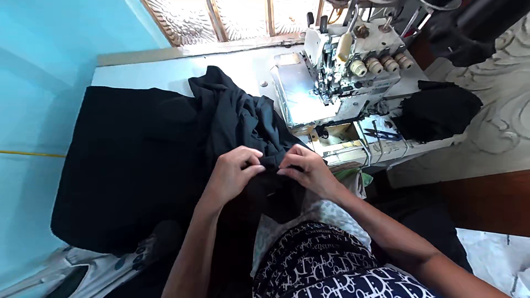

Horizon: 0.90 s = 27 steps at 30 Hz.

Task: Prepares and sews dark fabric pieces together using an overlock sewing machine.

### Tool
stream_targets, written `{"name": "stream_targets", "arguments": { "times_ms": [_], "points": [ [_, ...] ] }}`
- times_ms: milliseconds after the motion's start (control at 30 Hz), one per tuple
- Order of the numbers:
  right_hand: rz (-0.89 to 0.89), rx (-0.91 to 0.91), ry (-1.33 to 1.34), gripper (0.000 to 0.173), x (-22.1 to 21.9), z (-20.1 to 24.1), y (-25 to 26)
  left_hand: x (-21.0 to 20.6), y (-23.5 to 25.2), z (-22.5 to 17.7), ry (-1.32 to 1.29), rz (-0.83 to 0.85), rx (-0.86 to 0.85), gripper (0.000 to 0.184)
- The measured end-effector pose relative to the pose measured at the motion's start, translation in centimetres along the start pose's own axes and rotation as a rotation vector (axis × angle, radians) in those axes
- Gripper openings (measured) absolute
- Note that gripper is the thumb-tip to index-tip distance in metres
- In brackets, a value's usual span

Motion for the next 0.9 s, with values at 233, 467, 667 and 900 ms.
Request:
{"name": "stream_targets", "arguments": {
  "times_ms": [233,467,667,900],
  "points": [
    [0.431,-0.139,-0.022,0.011,-1.7,-4.1,4.6,-2.0,1.7,2.1,-0.009,0.236,0.122,0.014],
    [0.334,-0.022,-0.081,0.008,-0.5,-2.9,3.5,-0.5,0.8,-0.4,0.167,0.108,-0.046,0.015],
    [0.040,0.056,-0.117,0.010,2.5,0.2,0.5,0.8,-0.1,-3.8,0.202,-0.006,-0.136,0.016],
    [-0.321,0.216,-0.244,0.012,4.4,3.6,-2.2,1.5,-0.6,-7.9,0.232,-0.157,-0.236,0.019]
  ]
}}
Point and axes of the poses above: each hand's wrist, its own y-axis towards the middle knuckle, its own x-axis out of the back of the hand, z = x × y, the point moved 6 cm from there along y, towards the middle knuckle, and after that the axes turned 11 degrees about -x, right-handed, at the moved point
